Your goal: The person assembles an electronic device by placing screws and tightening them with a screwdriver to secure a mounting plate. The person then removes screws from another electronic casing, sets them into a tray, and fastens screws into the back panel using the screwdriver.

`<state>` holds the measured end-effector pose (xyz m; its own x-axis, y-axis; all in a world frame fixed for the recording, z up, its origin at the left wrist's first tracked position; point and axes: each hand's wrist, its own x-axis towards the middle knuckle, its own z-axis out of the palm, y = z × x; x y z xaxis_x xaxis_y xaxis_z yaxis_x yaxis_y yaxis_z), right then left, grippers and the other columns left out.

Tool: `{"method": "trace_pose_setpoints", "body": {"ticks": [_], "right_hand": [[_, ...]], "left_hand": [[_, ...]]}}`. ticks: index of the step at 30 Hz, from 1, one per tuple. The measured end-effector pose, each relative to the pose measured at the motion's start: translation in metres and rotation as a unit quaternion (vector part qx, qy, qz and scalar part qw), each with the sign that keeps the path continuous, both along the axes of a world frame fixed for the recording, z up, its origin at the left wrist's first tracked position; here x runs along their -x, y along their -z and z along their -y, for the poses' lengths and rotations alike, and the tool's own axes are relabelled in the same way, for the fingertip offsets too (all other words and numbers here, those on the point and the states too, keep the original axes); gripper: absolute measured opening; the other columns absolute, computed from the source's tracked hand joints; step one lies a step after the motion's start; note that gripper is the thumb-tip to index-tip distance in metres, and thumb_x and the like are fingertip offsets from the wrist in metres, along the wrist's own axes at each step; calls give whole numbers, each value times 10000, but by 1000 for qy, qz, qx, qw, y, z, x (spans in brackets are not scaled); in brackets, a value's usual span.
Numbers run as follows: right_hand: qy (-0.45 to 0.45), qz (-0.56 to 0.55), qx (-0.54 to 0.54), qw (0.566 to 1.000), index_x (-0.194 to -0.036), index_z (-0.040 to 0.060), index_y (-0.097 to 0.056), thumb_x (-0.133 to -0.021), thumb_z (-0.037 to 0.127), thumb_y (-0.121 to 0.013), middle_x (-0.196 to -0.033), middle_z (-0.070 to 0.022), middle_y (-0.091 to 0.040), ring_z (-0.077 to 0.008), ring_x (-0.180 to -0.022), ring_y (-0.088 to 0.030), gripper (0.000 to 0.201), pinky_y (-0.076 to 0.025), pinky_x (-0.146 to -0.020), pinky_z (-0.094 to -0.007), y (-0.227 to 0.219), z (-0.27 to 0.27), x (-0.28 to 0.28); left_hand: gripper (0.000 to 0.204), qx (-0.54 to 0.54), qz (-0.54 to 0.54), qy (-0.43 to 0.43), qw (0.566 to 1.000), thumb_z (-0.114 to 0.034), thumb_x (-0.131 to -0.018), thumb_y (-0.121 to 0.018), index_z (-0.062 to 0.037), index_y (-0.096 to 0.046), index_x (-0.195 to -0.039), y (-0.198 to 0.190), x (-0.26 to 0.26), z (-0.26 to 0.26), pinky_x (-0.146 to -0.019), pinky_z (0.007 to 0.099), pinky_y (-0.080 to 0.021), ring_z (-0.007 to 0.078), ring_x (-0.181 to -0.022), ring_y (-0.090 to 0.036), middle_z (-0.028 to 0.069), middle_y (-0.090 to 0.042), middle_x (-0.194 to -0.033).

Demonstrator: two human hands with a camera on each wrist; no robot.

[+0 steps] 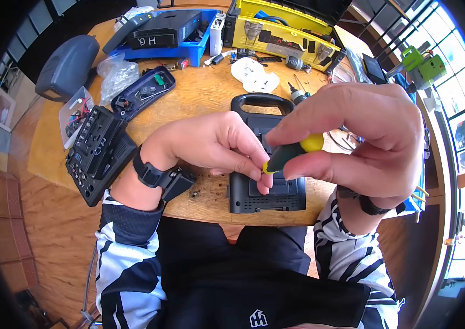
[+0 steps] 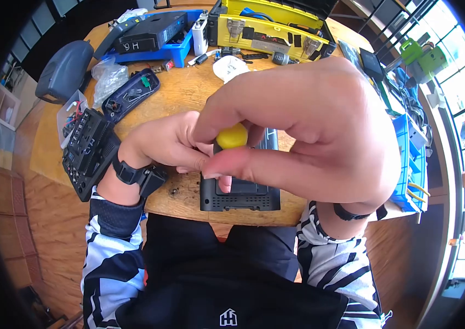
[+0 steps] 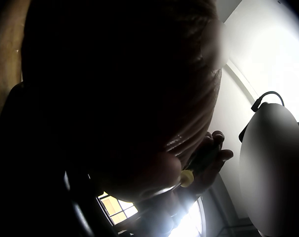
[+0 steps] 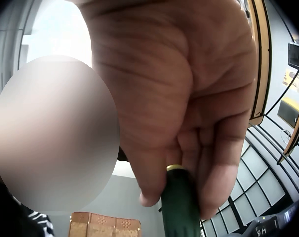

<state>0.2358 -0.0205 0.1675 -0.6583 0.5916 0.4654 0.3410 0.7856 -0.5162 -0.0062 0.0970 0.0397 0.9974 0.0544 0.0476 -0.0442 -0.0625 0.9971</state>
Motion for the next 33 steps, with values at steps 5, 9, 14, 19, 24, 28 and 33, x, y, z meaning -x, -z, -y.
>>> {"method": "trace_pose_setpoints", "body": {"ticks": [5, 9, 14, 19, 24, 28, 33], "right_hand": [[60, 80, -33, 994, -1029, -91, -833, -855, 150, -1010, -1023, -192, -866, -289, -857, -852, 346, -659, -777, -353, -6, 1, 2], [2, 1, 3, 1000, -1053, -101, -831, -907, 66, -905, -1027, -217, -865, -324, -912, -868, 233, -682, -825, -368, 8, -3, 2], [-19, 7, 18, 1000, -1109, -106, -826, -819, -110, -720, -1080, -269, -860, -402, -1090, -869, 308, -703, -951, -449, 1, -3, -6], [-37, 3, 7, 999, -1096, -94, -823, -868, -49, -823, -1056, -248, -865, -372, -1034, -869, 232, -695, -896, -429, 2, -6, -5], [9, 45, -43, 998, -1044, -46, -826, -799, 207, -1026, -1008, -182, -867, -305, -861, -825, 406, -640, -772, -375, -1, -5, -2], [33, 88, -14, 995, -1044, -43, -829, -780, 211, -1049, -989, -168, -864, -298, -848, -821, 427, -636, -776, -371, -14, 2, -5], [-51, 41, 61, 996, -1226, -110, -805, -854, 87, -999, -1171, -247, -847, -375, -1024, -843, 463, -663, -895, -411, 1, -7, -8]], "left_hand": [[187, -6, -8, 2, 1000, -94, -1091, -793, -41, -890, -1242, -1, 1, -1, -533, 226, -415, 8, -621, -581, 26, -901, -1113], [182, 13, -28, -1, 1000, -98, -1096, -784, -43, -895, -1230, -1, 1, 0, -517, 223, -397, 4, -599, -561, 13, -899, -1102], [179, 21, -14, -4, 1000, -106, -1101, -779, -45, -900, -1218, 2, 1, 0, -504, 224, -387, 2, -586, -546, 3, -899, -1099], [180, 8, -57, -10, 998, -113, -1099, -782, -46, -904, -1213, -5, 3, 0, -486, 224, -372, 2, -558, -527, -2, -900, -1094], [181, 13, -30, -2, 999, -114, -1098, -784, -47, -902, -1217, 1, 2, -2, -487, 222, -370, 2, -556, -521, -6, -899, -1095], [182, 27, -47, -5, 999, -130, -1102, -786, -52, -901, -1220, -2, 2, 0, -493, 220, -373, -7, -574, -531, -5, -899, -1096], [175, -3, -46, -4, 999, -158, -1113, -785, -87, -910, -1213, -3, 4, 0, -500, 221, -365, -14, -583, -523, -28, -895, -1084]]}}
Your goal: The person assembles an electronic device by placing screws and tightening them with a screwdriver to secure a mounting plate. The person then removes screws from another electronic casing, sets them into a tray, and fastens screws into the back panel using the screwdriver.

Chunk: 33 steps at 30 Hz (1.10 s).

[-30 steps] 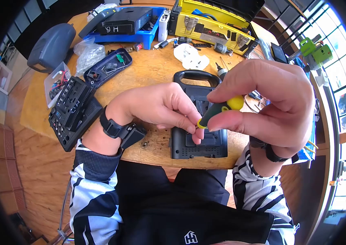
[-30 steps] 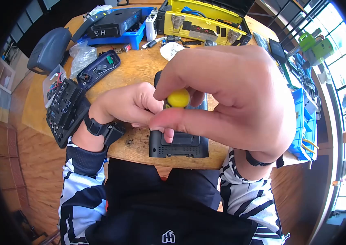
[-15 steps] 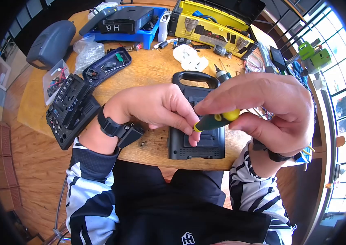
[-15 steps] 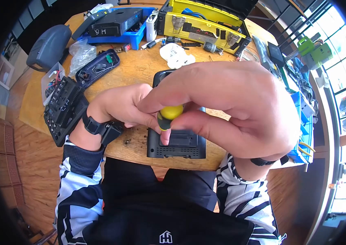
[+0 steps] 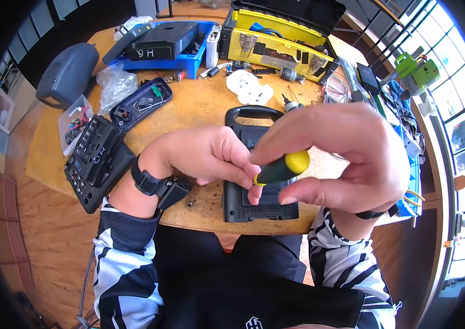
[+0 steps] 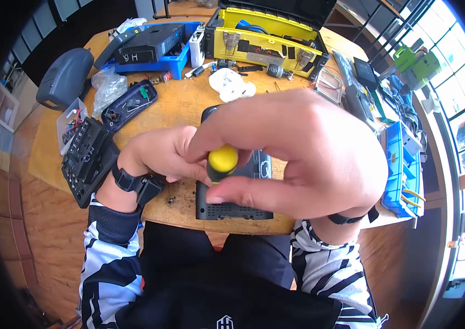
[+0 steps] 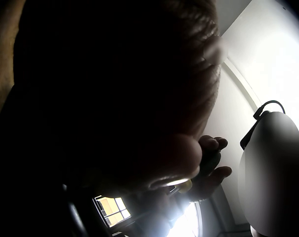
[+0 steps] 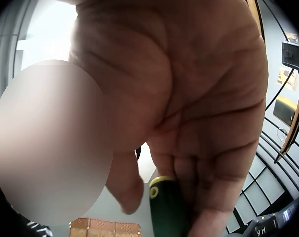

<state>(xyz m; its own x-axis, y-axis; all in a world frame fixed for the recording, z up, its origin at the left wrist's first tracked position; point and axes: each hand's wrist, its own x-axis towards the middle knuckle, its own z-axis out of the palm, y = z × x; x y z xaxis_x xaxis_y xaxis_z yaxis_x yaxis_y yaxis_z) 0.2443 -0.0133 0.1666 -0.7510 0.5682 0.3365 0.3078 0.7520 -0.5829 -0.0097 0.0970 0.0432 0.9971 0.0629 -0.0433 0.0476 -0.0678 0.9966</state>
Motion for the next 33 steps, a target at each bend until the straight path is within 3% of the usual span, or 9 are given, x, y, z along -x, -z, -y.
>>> {"method": "trace_pose_setpoints", "body": {"ticks": [1, 4, 11, 14, 20, 25, 30, 33], "right_hand": [[-7, 27, 5, 1000, -1314, -139, -776, -903, 45, -947, -1272, -288, -823, -408, -1127, -836, 481, -662, -964, -437, -4, 1, -1], [-36, 28, 66, 997, -1339, -160, -763, -945, -1, -894, -1298, -298, -820, -401, -1149, -839, 445, -661, -980, -431, -3, -4, -8], [-66, 26, 78, 994, -1303, -166, -773, -948, -95, -840, -1272, -302, -827, -397, -1142, -852, 368, -671, -953, -390, -4, -7, -5], [-43, 23, 99, 994, -1237, -144, -804, -936, -51, -895, -1192, -278, -849, -372, -1061, -870, 329, -681, -900, -368, -2, -4, -5], [21, 31, -23, 999, -1164, -67, -855, -850, 143, -1039, -1054, -177, -878, -274, -874, -877, 420, -660, -740, -294, -7, 4, 1], [87, 33, -82, 992, -1089, -25, -858, -784, 251, -1086, -892, -94, -846, -200, -720, -831, 470, -568, -600, -263, -4, 10, 8], [107, 29, -96, 989, -1025, 0, -846, -766, 250, -1103, -812, -62, -813, -161, -655, -789, 442, -516, -562, -247, -1, 7, 8], [109, 6, -89, 990, -1026, 0, -848, -771, 248, -1103, -802, -54, -807, -148, -639, -770, 438, -505, -557, -244, 0, 8, 9]], "left_hand": [[176, 8, -12, -6, 1000, -170, -1115, -787, -92, -912, -1210, 0, 0, 1, -500, 224, -360, -13, -580, -515, -40, -891, -1069], [179, 12, -19, -8, 1000, -193, -1118, -789, -100, -914, -1206, 3, -2, 0, -499, 230, -349, -11, -573, -498, -58, -877, -1026], [181, -5, -4, 21, 1000, -197, -1124, -775, -117, -920, -1197, 8, 0, -4, -495, 239, -324, 2, -540, -457, -72, -828, -913], [188, 4, 10, 19, 1000, -185, -1129, -763, -102, -915, -1204, 6, -1, -2, -488, 237, -334, 4, -533, -456, -52, -860, -968], [205, 16, 6, 5, 1000, -168, -1140, -747, -61, -898, -1230, 9, -2, -2, -487, 224, -366, -1, -542, -484, -9, -901, -1109], [204, 32, 2, -7, 999, -168, -1141, -750, -68, -898, -1240, 16, -8, -2, -502, 224, -364, -4, -554, -492, -32, -888, -1059], [199, 4, -23, -21, 999, -170, -1142, -759, -94, -901, -1258, 14, -14, 4, -521, 224, -365, -5, -571, -498, -60, -854, -963], [195, 42, -17, -25, 999, -167, -1136, -771, -106, -899, -1271, 17, -15, 6, -525, 224, -372, -5, -573, -499, -66, -834, -922]]}}
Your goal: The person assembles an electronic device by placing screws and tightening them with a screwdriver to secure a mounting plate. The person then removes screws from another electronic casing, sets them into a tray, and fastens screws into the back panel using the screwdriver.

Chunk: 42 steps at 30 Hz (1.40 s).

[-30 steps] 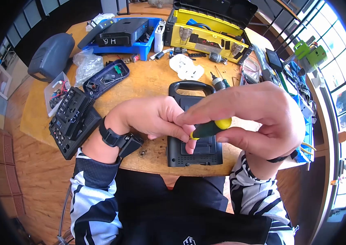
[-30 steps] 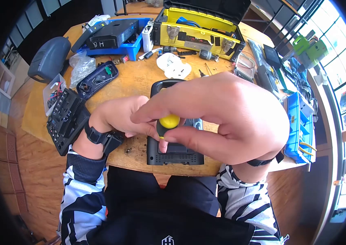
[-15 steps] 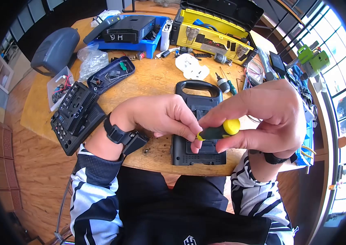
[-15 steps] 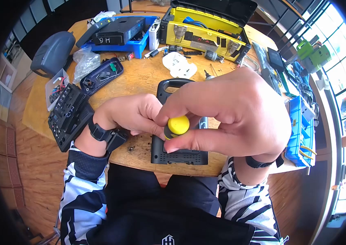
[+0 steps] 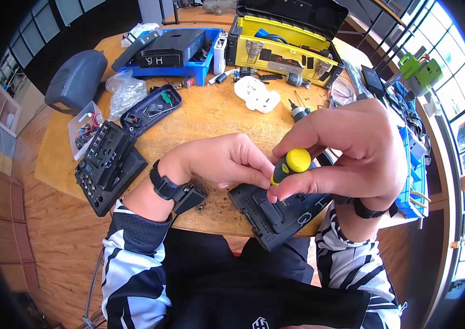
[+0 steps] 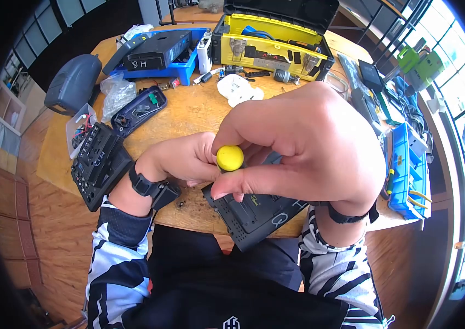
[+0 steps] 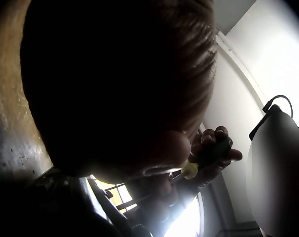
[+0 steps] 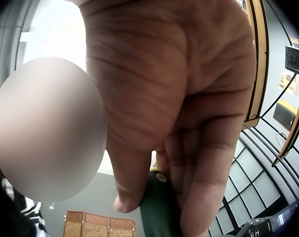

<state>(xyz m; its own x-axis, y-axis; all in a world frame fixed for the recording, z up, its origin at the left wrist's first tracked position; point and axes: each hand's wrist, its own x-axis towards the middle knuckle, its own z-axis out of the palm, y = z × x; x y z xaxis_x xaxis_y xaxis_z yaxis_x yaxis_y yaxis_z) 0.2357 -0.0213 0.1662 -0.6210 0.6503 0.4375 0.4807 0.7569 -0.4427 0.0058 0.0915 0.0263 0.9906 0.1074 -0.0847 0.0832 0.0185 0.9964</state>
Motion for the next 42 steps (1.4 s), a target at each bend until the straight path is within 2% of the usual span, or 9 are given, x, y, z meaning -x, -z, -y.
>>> {"method": "trace_pose_setpoints", "body": {"ticks": [6, 11, 13, 15, 16, 18, 21, 25, 42], "right_hand": [[14, -2, 16, 1000, -1019, 4, -852, -772, 259, -1103, -808, -46, -806, -142, -640, -761, 435, -513, -562, -245, 2, 1, -1], [1, 13, 9, 1000, -1044, 19, -866, -793, 284, -1091, -862, -45, -835, -156, -657, -771, 429, -562, -588, -256, 1, 2, -4], [4, 18, 10, 1000, -1047, 17, -867, -799, 289, -1088, -879, -50, -841, -161, -663, -776, 428, -565, -591, -257, -2, 3, -5], [7, 23, 11, 1000, -1050, 16, -868, -805, 293, -1084, -896, -54, -848, -166, -670, -781, 429, -568, -593, -257, -4, 4, -6], [5, 24, 22, 999, -1052, 12, -868, -810, 291, -1081, -910, -59, -852, -168, -682, -787, 427, -569, -595, -256, -4, 4, -7], [6, 23, 33, 999, -1053, 8, -868, -814, 290, -1079, -925, -64, -856, -171, -693, -794, 426, -571, -598, -255, -5, 4, -7], [-10, 26, 31, 999, -1066, -1, -870, -823, 284, -1073, -944, -73, -860, -185, -726, -814, 427, -593, -620, -264, -5, 4, -7], [-19, 29, 33, 999, -1082, -3, -875, -829, 272, -1069, -944, -77, -861, -211, -755, -834, 421, -623, -657, -280, -7, 4, -7], [2, 25, 0, 1000, -1045, 10, -854, -770, 323, -1101, -871, -66, -833, -209, -673, -790, 485, -585, -598, -281, -2, 1, -4]], "left_hand": [[194, 17, -6, 0, 1000, -131, -1106, -804, -90, -887, -1276, 2, 1, -2, -564, 229, -382, -11, -620, -514, -85, -759, -834], [324, -138, 103, -97, 980, -91, -1017, -856, -72, -822, -1339, 25, -11, -9, -647, 219, -396, -25, -718, -524, -112, -702, -873], [429, -151, 83, -115, 978, -115, -996, -876, -61, -782, -1411, 26, -15, -9, -743, 239, -469, 25, -831, -561, -37, -750, -1058], [550, -170, 208, -182, 946, -139, -967, -893, -53, -730, -1486, 30, -27, -4, -1014, 323, -559, 145, -1128, -683, 92, -754, -1351], [550, -171, 206, -180, 947, -139, -967, -893, -53, -730, -1486, 29, -28, -2, -1014, 323, -559, 145, -1128, -683, 92, -754, -1351], [747, -153, 153, -128, 968, -143, -937, -886, -33, -613, -1623, 26, -29, 2, -1296, 414, -446, 285, -1513, -593, 193, -614, -1645], [878, -106, 120, -86, 983, -139, -925, -865, 0, -496, -1709, 41, -40, 6, -1372, 447, -361, 343, -1660, -478, 234, -531, -1738], [1010, 22, 119, -48, 992, -165, -908, -883, 9, -388, -1771, 47, -47, 12, -1380, 449, -350, 309, -1673, -447, 229, -483, -1777], [1065, 4, 94, -9, 995, -459, -988, -837, -71, -298, -1820, 51, -58, 0, -1427, 485, -199, 394, -1745, -228, 215, -216, -1882]]}}
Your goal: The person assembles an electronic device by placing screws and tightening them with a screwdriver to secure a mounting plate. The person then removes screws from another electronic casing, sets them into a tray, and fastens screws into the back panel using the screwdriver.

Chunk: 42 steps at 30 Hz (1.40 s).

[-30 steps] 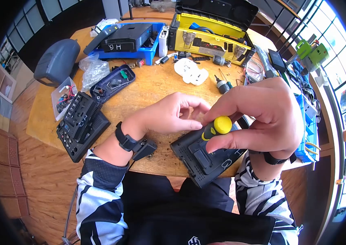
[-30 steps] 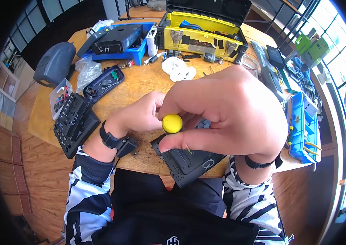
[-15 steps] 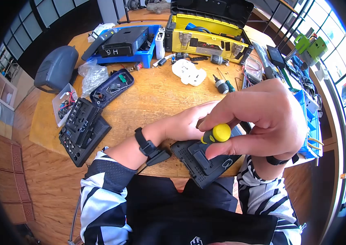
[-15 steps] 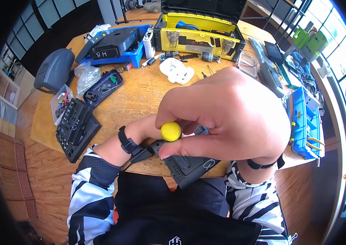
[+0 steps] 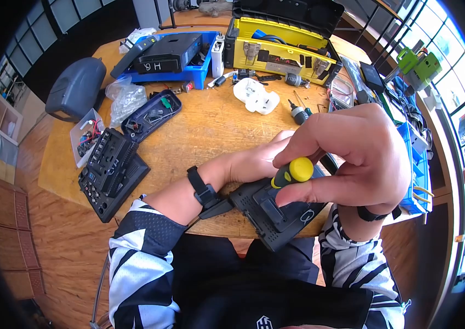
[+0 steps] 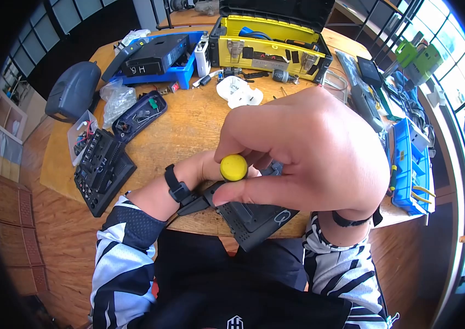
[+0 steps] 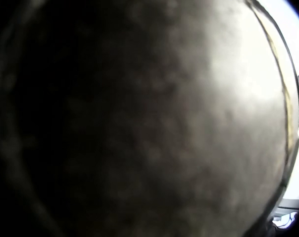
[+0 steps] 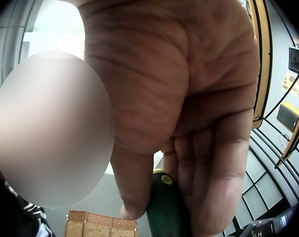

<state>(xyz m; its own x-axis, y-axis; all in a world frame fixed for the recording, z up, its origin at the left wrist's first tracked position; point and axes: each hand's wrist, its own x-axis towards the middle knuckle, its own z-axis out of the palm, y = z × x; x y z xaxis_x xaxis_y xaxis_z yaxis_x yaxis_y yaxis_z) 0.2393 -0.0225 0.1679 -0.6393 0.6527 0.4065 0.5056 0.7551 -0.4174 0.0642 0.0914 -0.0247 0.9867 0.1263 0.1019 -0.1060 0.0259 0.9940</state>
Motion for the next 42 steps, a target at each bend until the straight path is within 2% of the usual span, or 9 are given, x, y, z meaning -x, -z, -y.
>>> {"method": "trace_pose_setpoints", "body": {"ticks": [5, 9, 19, 23, 27, 29, 30, 32, 42], "right_hand": [[9, 2, -11, 1000, -1060, -1, -843, -824, 266, -1068, -841, -57, -811, -203, -671, -793, 421, -569, -582, -278, 0, 0, 5], [2, -8, -12, 1000, -1098, -1, -843, -857, 236, -1044, -835, -61, -799, -198, -672, -797, 394, -555, -576, -278, 5, -1, 4], [-45, -28, 83, 995, -1152, 34, -819, -914, 186, -998, -913, -98, -814, -261, -735, -828, 334, -598, -616, -316, 12, -2, 9], [-51, -26, 80, 995, -1150, 57, -824, -916, 194, -998, -893, -92, -813, -261, -736, -832, 322, -596, -619, -318, 12, 2, 9], [-53, -31, 72, 996, -1156, 73, -832, -903, 218, -1009, -852, -72, -801, -246, -679, -806, 341, -542, -574, -319, 12, 3, 9], [-54, -15, 73, 996, -1165, 80, -836, -897, 226, -1012, -836, -61, -795, -238, -643, -781, 352, -511, -549, -326, 8, 5, 7], [-55, 1, 74, 996, -1174, 88, -841, -891, 235, -1016, -820, -50, -789, -230, -607, -755, 364, -481, -523, -334, 6, 5, 6], [-58, -3, 47, 997, -1184, 94, -847, -885, 248, -1021, -803, -40, -780, -226, -574, -721, 379, -455, -506, -344, 7, 5, 9], [-56, -5, -26, 998, -1173, 84, -853, -844, 289, -1042, -789, -22, -759, -234, -533, -665, 431, -429, -482, -361, 7, 5, 11]], "left_hand": [[1094, -28, 7, -32, 999, -493, -976, -876, -96, -291, -1812, -8, 6, 3, -1413, 492, -236, 400, -1718, -285, 197, -275, -1818], [1082, -161, 39, -82, 983, -391, -912, -892, -93, -326, -1785, -3, 9, -2, -1394, 499, -278, 415, -1687, -310, 198, -324, -1772], [1095, -445, 105, -170, 873, -136, -754, -933, -85, -413, -1717, 21, 19, -26, -1345, 519, -383, 450, -1608, -371, 199, -447, -1657], [884, -373, 110, -182, 903, -224, -860, -938, -62, -539, -1632, 34, 29, -34, -1341, 491, -404, 428, -1594, -460, 249, -471, -1716], [695, -390, 56, -194, 898, -263, -888, -947, -43, -641, -1471, 8, 35, -29, -1294, 483, -454, 413, -1553, -542, 255, -514, -1692], [585, -132, -58, -140, 980, -278, -878, -955, -49, -673, -1337, -21, 44, -20, -1239, 475, -496, 407, -1504, -590, 253, -551, -1651], [585, -132, -58, -140, 980, -278, -878, -955, -49, -673, -1337, -15, 44, -24, -1239, 475, -496, 407, -1504, -590, 253, -551, -1651], [540, -345, -7, -178, 922, -286, -872, -961, -72, -686, -1285, 2, 42, -33, -1199, 461, -519, 397, -1484, -603, 237, -564, -1615], [566, -358, -12, -202, 911, -278, -820, -999, -73, -712, -1263, 7, 49, -36, -1230, 449, -492, 396, -1464, -599, 203, -578, -1543]]}}
